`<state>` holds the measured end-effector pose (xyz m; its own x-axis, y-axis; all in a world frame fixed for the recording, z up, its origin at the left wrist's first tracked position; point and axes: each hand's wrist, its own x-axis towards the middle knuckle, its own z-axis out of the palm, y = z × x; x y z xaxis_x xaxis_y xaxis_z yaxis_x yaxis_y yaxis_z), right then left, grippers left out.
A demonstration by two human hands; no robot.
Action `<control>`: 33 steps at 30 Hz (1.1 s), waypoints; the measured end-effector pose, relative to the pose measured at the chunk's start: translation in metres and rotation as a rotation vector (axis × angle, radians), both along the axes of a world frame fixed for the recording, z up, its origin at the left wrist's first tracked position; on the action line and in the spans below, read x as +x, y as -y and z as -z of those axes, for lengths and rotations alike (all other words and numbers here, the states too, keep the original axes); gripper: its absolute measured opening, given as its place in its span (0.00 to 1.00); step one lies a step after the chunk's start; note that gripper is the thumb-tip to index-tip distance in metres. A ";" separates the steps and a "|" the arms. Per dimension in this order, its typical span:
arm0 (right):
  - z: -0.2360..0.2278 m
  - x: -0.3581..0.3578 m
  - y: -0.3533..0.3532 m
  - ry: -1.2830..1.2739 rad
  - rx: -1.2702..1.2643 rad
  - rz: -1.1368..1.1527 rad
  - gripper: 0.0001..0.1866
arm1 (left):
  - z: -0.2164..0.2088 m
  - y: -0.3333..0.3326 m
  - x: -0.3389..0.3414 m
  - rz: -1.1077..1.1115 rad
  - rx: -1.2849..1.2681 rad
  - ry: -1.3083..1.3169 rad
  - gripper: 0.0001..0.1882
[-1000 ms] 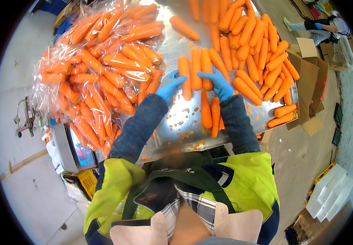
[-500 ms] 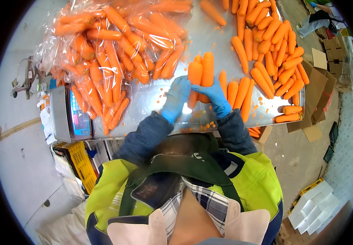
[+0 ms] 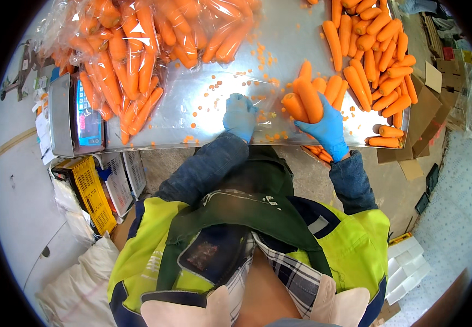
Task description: The person places carrots into plastic bags, weighs the bags on a scale, and seals the bags using a manual sealing machine.
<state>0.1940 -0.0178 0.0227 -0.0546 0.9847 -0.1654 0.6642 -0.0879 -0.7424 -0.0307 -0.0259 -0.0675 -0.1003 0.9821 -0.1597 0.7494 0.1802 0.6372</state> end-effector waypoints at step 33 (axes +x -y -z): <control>-0.024 -0.198 0.104 -0.933 -0.772 0.188 0.21 | -0.123 0.084 -0.172 0.248 -0.126 0.529 0.19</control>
